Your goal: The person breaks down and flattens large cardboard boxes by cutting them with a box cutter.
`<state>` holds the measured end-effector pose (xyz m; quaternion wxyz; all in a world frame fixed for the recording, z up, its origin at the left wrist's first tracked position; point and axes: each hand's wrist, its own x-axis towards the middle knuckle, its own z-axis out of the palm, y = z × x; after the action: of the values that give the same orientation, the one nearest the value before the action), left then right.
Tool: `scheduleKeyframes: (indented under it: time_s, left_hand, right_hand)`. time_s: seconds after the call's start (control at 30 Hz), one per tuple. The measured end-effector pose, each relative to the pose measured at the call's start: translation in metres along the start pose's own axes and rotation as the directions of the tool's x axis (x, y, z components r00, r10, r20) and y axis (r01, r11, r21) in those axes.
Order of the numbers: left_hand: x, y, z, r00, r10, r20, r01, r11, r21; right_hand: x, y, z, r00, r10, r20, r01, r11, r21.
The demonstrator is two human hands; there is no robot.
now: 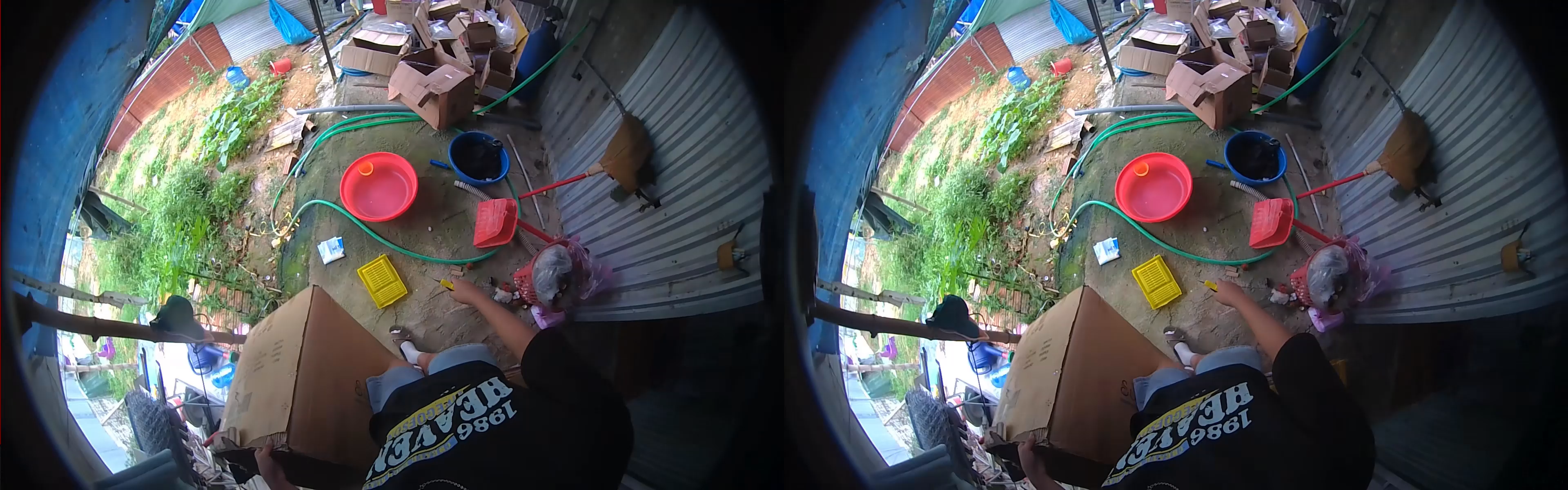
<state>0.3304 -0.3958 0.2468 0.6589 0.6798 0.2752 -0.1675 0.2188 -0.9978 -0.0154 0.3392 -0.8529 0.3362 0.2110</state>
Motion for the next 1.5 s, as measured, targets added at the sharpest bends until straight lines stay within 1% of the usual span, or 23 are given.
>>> scheduleKeyframes:
  time_s: [0.1,0.13,0.17,0.27,0.33,0.53,0.6,0.63,0.67,0.73,0.77,0.8,0.87,0.93,0.97,1.03,1.07,1.13,1.17,1.23,1.27,1.43,1.5]
  left_hand:
    - [-0.031,-0.014,-0.026,0.990,0.090,-0.104,-0.085,0.995,0.055]
    - [-0.044,-0.019,-0.036,0.997,0.057,-0.048,-0.052,0.993,0.105]
    - [-0.043,-0.041,-0.059,0.995,0.102,-0.015,-0.101,0.994,0.040]
    - [-0.053,-0.106,-0.103,0.983,0.097,-0.155,-0.082,0.992,0.098]
    - [-0.060,-0.165,-0.130,0.964,0.067,-0.257,-0.023,0.985,0.170]
    - [-0.053,-0.348,-0.168,0.870,0.063,-0.488,0.168,0.895,0.414]
    - [-0.058,-0.379,-0.159,0.856,0.067,-0.513,0.193,0.878,0.438]
    - [-0.064,-0.390,-0.153,0.839,-0.017,-0.544,0.227,0.920,0.321]
    - [-0.074,-0.393,-0.141,0.819,-0.105,-0.565,0.259,0.945,0.199]
    - [-0.092,-0.404,-0.129,0.769,-0.282,-0.574,0.306,0.950,-0.057]
    - [-0.100,-0.410,-0.127,0.764,-0.281,-0.581,0.304,0.951,-0.060]
    - [-0.106,-0.424,-0.126,0.827,-0.155,-0.540,0.143,0.988,-0.065]
    - [-0.115,-0.436,-0.133,0.860,-0.019,-0.509,-0.029,0.996,-0.085]
    - [-0.114,-0.434,-0.142,0.952,-0.109,-0.286,0.058,0.982,-0.180]
    - [-0.114,-0.435,-0.144,0.950,-0.104,-0.295,0.051,0.982,-0.184]
    - [-0.118,-0.427,-0.138,0.897,-0.233,-0.376,0.194,0.971,-0.139]
    - [-0.125,-0.417,-0.130,0.860,-0.295,-0.417,0.269,0.956,-0.121]
    - [-0.137,-0.404,-0.121,0.766,-0.406,-0.498,0.414,0.905,-0.100]
    - [-0.134,-0.417,-0.129,0.762,-0.407,-0.504,0.413,0.905,-0.107]
    - [-0.131,-0.432,-0.135,0.904,-0.292,-0.312,0.291,0.955,-0.051]
    - [-0.135,-0.435,-0.131,0.898,-0.297,-0.323,0.294,0.954,-0.059]
    - [-0.113,-0.432,-0.109,0.879,-0.220,-0.423,0.390,0.841,0.374]
    - [-0.106,-0.432,-0.107,0.891,-0.254,-0.377,0.398,0.837,0.376]
  right_hand:
    - [-0.019,0.002,-0.017,0.999,-0.035,0.002,0.035,0.998,-0.044]
    - [-0.030,0.003,-0.026,1.000,-0.020,0.011,0.021,0.996,-0.087]
    - [-0.039,0.008,-0.031,0.999,-0.039,0.016,0.041,0.993,-0.108]
    - [-0.058,0.023,-0.027,0.997,0.005,0.074,0.012,0.973,-0.229]
    - [-0.077,0.045,-0.022,0.970,0.130,0.205,-0.054,0.939,-0.340]
    - [-0.111,0.092,0.004,0.922,0.154,0.354,-0.012,0.928,-0.373]
    - [-0.118,0.111,0.008,0.936,0.133,0.327,-0.030,0.953,-0.301]
    - [-0.120,0.121,0.009,0.946,0.117,0.301,-0.047,0.973,-0.227]
    - [-0.125,0.129,0.008,0.947,0.111,0.301,-0.042,0.973,-0.226]
    - [-0.135,0.142,0.003,0.957,0.167,0.236,-0.148,0.984,-0.095]
    - [-0.140,0.145,0.000,0.957,0.160,0.243,-0.141,0.985,-0.096]
    - [-0.143,0.151,-0.003,0.955,0.182,0.236,-0.149,0.977,-0.151]
    - [-0.142,0.165,-0.007,0.954,0.189,0.231,-0.141,0.967,-0.211]
    - [-0.136,0.174,-0.005,0.940,0.252,0.229,-0.207,0.957,-0.203]
    - [-0.132,0.176,-0.004,0.942,0.242,0.232,-0.196,0.959,-0.205]
    - [-0.127,0.177,0.003,0.985,0.139,0.105,-0.111,0.966,-0.234]
    - [-0.125,0.172,0.003,0.993,0.065,0.099,-0.031,0.950,-0.312]
    - [-0.124,0.160,0.009,0.992,0.065,0.107,-0.025,0.939,-0.343]
    - [-0.123,0.154,0.011,0.992,0.073,0.105,-0.028,0.926,-0.376]
    - [-0.125,0.138,0.012,0.986,0.069,0.151,-0.014,0.941,-0.339]
    - [-0.129,0.129,0.012,0.979,0.073,0.191,-0.013,0.955,-0.297]
    - [-0.140,0.090,0.011,0.968,0.094,0.234,-0.038,0.972,-0.233]
    - [-0.141,0.091,0.012,0.961,0.110,0.252,-0.064,0.981,-0.186]
